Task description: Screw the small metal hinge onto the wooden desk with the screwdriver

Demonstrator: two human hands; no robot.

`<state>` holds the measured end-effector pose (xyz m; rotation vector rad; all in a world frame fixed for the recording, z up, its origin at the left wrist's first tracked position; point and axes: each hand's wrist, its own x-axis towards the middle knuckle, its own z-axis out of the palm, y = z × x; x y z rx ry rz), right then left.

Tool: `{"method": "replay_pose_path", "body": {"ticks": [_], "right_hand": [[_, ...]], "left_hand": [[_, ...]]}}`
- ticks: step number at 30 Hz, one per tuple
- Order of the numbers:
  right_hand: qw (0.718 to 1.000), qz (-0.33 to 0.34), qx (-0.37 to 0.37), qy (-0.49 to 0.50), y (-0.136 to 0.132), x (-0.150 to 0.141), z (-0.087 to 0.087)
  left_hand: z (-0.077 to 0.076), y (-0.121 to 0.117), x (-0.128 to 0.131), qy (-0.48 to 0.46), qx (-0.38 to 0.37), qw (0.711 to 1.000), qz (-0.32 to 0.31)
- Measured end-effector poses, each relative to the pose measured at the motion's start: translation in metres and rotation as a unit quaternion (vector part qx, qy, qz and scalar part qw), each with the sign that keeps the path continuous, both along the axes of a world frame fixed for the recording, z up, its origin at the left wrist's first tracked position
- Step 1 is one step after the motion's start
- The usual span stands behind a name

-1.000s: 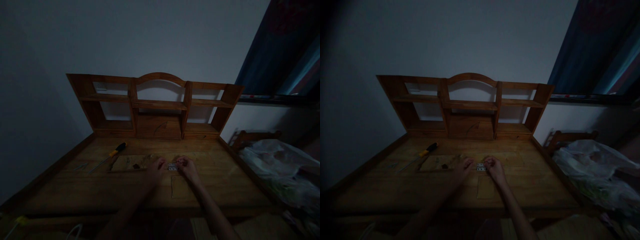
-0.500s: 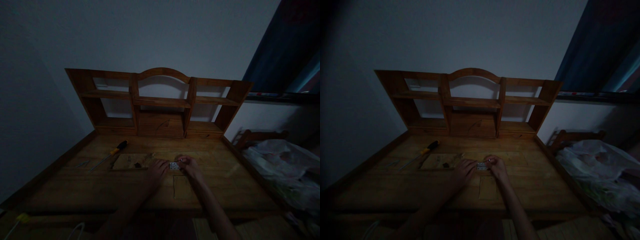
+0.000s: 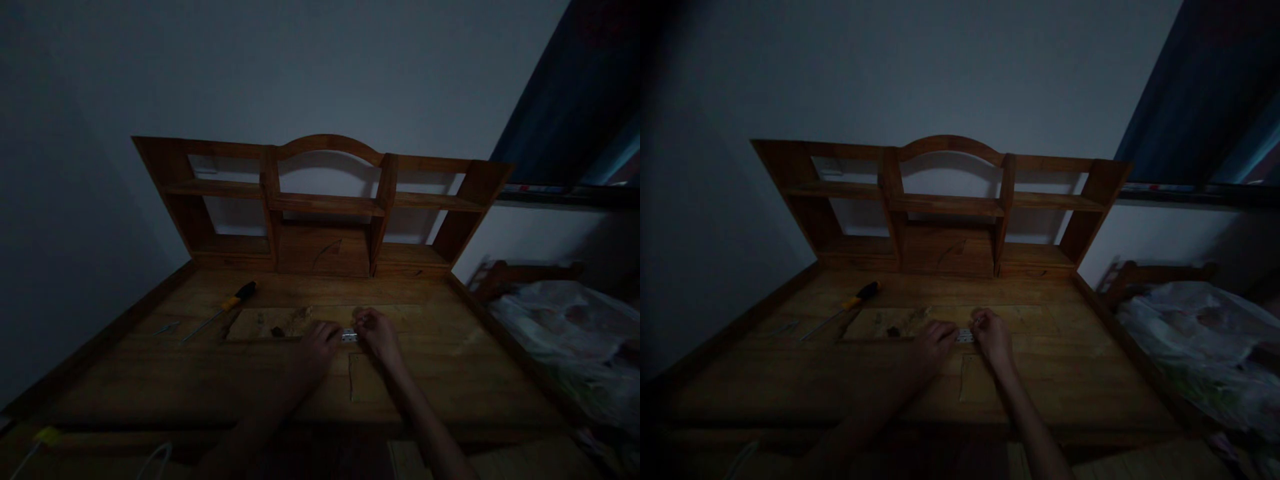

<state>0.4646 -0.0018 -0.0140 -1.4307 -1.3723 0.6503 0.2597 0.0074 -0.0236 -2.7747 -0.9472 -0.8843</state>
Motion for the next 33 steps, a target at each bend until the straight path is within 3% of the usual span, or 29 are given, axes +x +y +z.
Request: {"method": "replay_pose_path", "body": {"ticks": [5, 11, 16, 22, 28, 33], "right_hand": [[0.995, -0.016, 0.028, -0.099, -0.016, -0.005, 0.011], [0.984, 0.028, 0.070, -0.162, -0.036, 0.001, 0.011], [0.983, 0.036, 0.077, -0.160, -0.038, 0.005, 0.000], [0.984, 0.032, 0.076, -0.156, -0.038, 0.002, -0.004], [0.984, 0.025, 0.081, -0.154, -0.039, -0.001, -0.003], [0.986, 0.027, 0.076, -0.149, -0.040, -0.001, -0.003]], "left_hand": [[0.001, -0.002, 0.000, 0.010, -0.011, 1.000, 0.006], [0.001, -0.002, -0.001, 0.009, -0.027, 1.000, 0.003], [0.005, -0.001, 0.000, -0.053, -0.037, 0.998, -0.020], [0.003, 0.006, 0.005, -0.141, -0.102, 0.984, -0.048], [-0.008, 0.017, 0.006, -0.163, -0.115, 0.979, -0.045], [-0.005, 0.016, 0.006, -0.179, -0.134, 0.974, -0.045]]}}
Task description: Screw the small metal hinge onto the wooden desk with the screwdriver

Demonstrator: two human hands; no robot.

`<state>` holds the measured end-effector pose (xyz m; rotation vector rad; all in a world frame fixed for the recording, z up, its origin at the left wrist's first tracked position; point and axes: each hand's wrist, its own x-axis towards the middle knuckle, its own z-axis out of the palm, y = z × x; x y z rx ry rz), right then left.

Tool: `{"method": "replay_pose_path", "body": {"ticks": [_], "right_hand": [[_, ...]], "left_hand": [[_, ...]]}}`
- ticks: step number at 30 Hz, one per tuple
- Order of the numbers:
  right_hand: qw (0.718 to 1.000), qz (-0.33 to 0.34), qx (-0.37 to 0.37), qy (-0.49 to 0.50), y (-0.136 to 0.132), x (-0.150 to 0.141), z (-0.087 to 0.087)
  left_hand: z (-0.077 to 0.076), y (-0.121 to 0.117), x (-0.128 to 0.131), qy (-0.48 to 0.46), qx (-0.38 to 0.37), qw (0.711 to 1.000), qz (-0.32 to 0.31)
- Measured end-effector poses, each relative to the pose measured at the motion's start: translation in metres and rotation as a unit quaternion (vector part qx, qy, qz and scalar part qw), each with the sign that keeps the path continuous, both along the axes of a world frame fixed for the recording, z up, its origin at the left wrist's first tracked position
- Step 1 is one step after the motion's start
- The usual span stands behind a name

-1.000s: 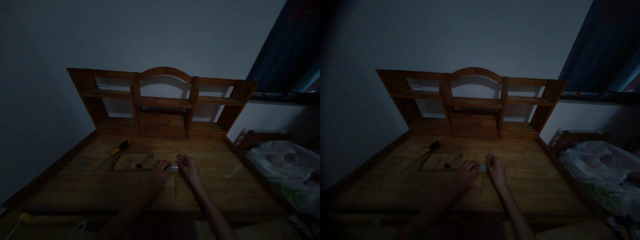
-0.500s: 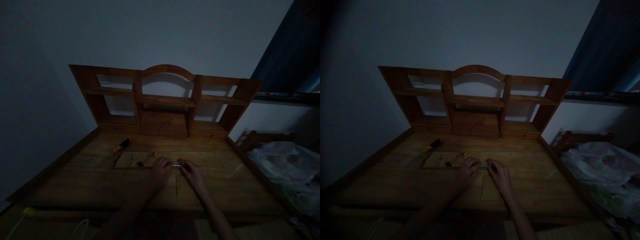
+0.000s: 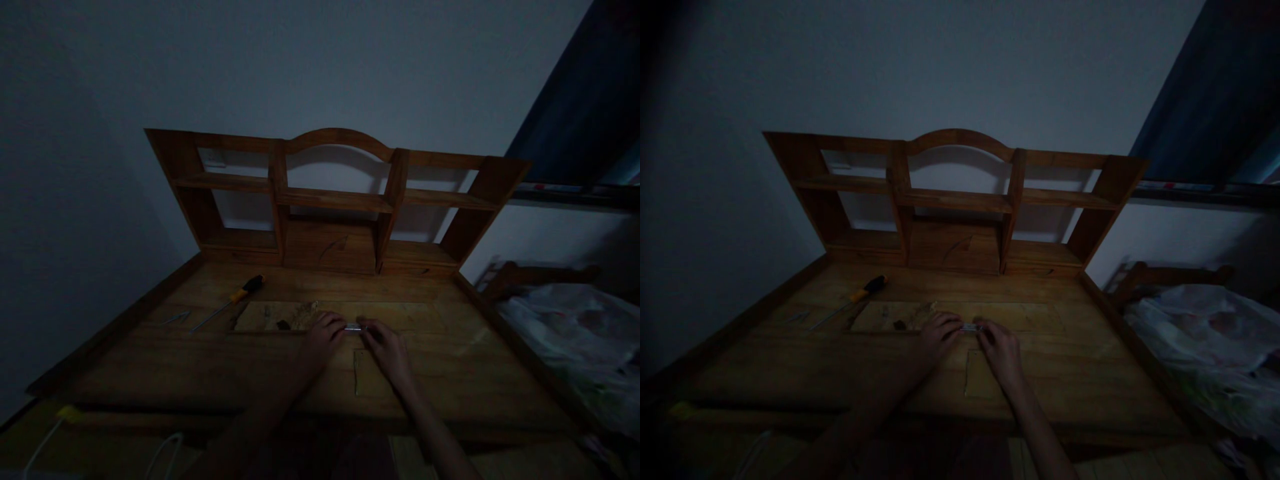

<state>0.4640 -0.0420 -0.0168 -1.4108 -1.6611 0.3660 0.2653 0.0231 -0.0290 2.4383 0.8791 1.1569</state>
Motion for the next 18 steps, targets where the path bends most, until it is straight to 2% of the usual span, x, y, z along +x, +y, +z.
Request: {"method": "replay_pose_path", "body": {"ticks": [10, 15, 18], "right_hand": [[0.998, 0.010, -0.003, 0.056, -0.003, -0.001, 0.003], [0.985, -0.013, 0.004, 0.170, 0.000, -0.001, 0.026], [0.972, 0.007, 0.014, 0.234, 0.011, -0.002, 0.042]], "left_hand": [[0.000, 0.001, 0.001, -0.023, -0.002, 1.000, 0.015], [0.000, 0.004, 0.002, -0.032, -0.016, 0.999, 0.019], [0.001, 0.003, 0.002, -0.026, -0.026, 0.999, 0.021]]}}
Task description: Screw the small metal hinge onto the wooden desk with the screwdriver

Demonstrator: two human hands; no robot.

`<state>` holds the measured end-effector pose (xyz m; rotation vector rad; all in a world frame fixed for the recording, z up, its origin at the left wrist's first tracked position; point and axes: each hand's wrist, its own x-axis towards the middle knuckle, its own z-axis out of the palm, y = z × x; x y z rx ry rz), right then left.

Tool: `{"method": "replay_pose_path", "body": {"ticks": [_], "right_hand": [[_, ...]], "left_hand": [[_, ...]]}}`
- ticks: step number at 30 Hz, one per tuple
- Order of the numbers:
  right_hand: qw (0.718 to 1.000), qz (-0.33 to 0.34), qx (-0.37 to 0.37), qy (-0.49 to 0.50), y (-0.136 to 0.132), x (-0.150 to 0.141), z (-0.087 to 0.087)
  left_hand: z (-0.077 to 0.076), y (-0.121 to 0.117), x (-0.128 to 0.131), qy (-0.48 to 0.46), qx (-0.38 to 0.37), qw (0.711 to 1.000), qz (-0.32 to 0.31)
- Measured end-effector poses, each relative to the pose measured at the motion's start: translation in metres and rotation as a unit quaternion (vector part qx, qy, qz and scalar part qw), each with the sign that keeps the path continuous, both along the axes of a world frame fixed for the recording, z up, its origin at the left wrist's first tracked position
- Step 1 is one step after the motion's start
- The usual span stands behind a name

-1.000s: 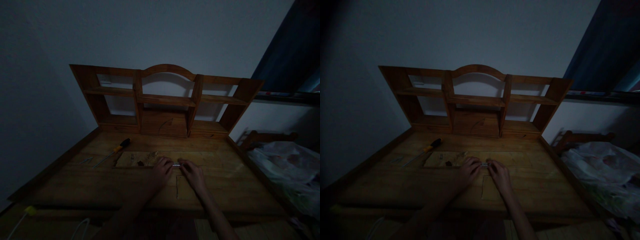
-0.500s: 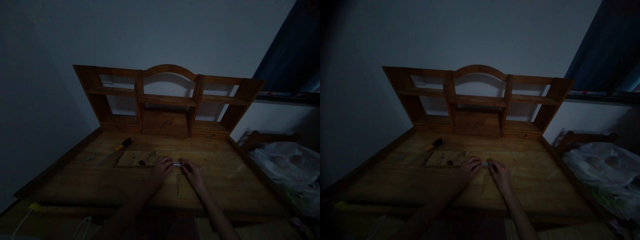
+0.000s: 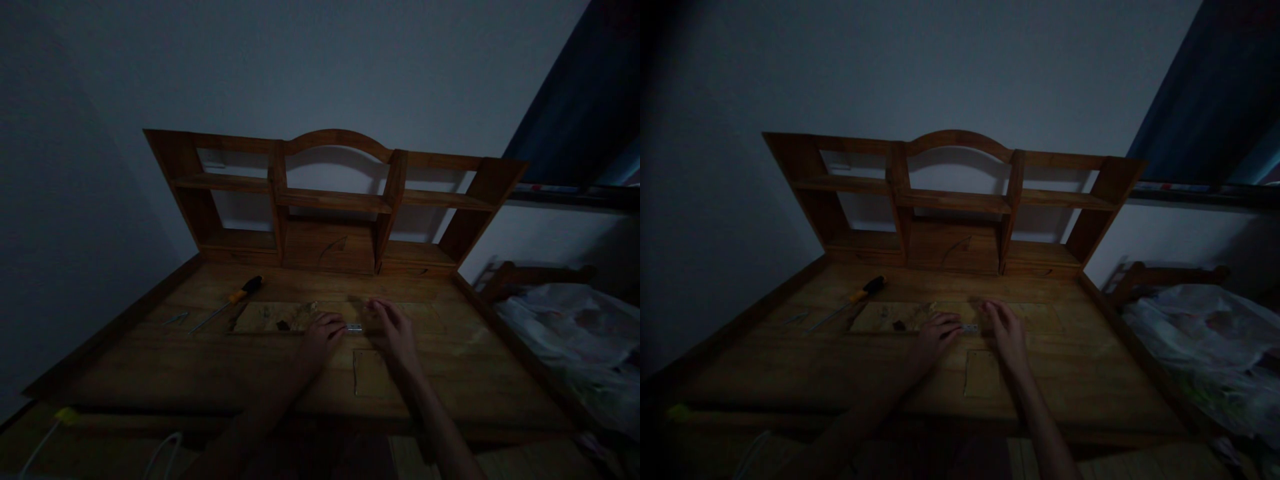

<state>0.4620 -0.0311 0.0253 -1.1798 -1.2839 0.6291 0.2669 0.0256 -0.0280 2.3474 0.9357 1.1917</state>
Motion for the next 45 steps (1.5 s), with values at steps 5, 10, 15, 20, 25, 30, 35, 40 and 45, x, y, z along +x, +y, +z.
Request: {"method": "replay_pose_path", "body": {"ticks": [5, 10, 15, 20, 25, 30, 35, 40, 45], "right_hand": [[0.994, 0.084, 0.005, 0.069, 0.023, -0.010, 0.007], [0.994, 0.079, -0.018, 0.078, 0.037, -0.016, -0.006], [0.994, 0.089, -0.038, 0.047, 0.042, -0.019, -0.017], [0.991, 0.118, -0.063, 0.022, 0.039, -0.020, -0.021], [0.993, 0.094, -0.059, -0.028, 0.038, -0.013, -0.027], [0.992, 0.082, -0.050, -0.081, 0.034, -0.011, -0.031], [0.988, 0.079, -0.029, -0.130, 0.031, -0.013, -0.030], [0.980, 0.075, 0.000, -0.182, 0.028, -0.013, -0.030], [0.963, 0.078, 0.037, -0.254, 0.022, -0.016, -0.026]], "left_hand": [[0.002, -0.002, -0.001, 0.021, 0.023, 0.999, -0.006], [-0.001, -0.001, 0.000, 0.003, 0.029, 1.000, -0.009], [-0.004, 0.000, 0.000, 0.010, 0.033, 0.999, -0.008], [-0.006, 0.002, 0.000, 0.014, 0.036, 0.999, -0.002], [-0.008, 0.003, 0.000, 0.006, 0.044, 0.999, -0.007], [-0.007, 0.001, 0.000, 0.003, 0.037, 0.999, -0.011], [-0.009, 0.002, 0.001, 0.011, 0.036, 0.999, -0.008], [-0.014, 0.005, 0.001, 0.013, 0.043, 0.999, -0.003], [-0.013, 0.005, 0.002, -0.001, 0.050, 0.999, -0.001]]}}
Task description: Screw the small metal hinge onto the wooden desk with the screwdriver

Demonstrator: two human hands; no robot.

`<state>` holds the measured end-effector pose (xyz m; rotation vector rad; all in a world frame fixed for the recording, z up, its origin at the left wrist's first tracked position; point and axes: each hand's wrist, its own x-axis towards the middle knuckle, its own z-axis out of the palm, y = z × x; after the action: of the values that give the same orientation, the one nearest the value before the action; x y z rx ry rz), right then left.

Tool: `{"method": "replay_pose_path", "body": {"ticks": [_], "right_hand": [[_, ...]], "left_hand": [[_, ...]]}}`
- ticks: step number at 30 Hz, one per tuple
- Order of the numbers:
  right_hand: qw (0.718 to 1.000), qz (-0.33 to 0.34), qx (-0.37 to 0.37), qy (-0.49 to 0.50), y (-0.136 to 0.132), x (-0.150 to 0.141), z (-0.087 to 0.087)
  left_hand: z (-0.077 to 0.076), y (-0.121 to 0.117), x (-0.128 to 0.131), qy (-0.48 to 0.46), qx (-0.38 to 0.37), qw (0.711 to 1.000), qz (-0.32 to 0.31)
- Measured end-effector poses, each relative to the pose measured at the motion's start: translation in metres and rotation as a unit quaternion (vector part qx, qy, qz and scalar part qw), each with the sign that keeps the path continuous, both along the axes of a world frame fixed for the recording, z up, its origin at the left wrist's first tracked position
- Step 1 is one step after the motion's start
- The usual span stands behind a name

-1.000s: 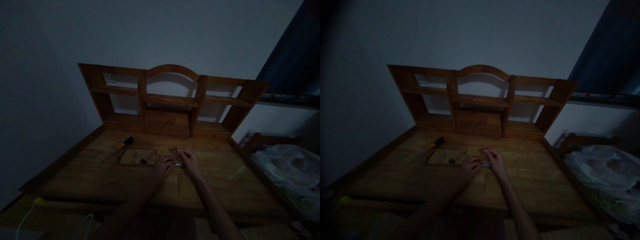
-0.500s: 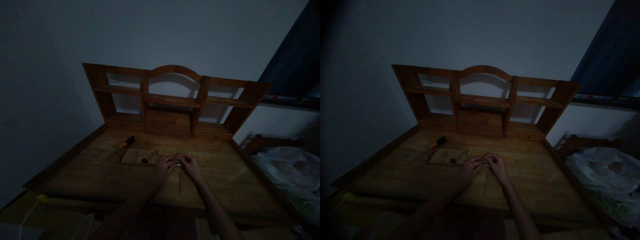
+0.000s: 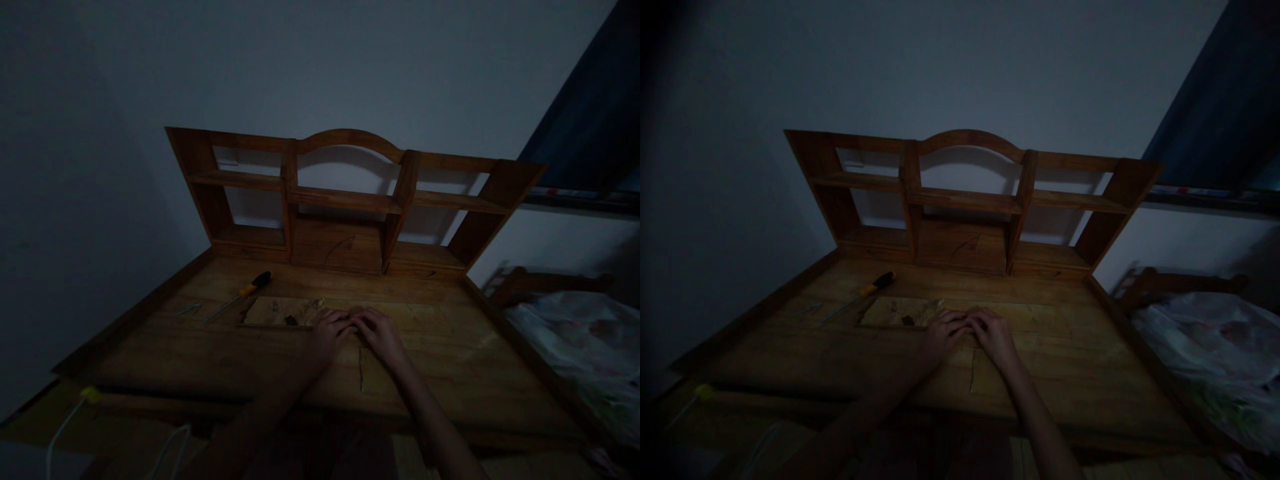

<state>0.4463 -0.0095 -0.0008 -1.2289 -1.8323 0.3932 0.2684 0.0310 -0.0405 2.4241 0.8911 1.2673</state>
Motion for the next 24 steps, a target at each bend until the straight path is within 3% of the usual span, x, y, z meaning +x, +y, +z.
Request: {"method": "replay_pose_path", "body": {"ticks": [10, 24], "right_hand": [[0.993, -0.019, 0.031, -0.113, -0.007, -0.001, 0.006], [0.975, -0.062, 0.032, -0.212, -0.007, 0.000, 0.015]], "left_hand": [[0.013, -0.001, -0.001, -0.022, -0.064, 0.998, -0.015], [0.013, -0.003, 0.000, -0.021, -0.062, 0.998, -0.004]]}}
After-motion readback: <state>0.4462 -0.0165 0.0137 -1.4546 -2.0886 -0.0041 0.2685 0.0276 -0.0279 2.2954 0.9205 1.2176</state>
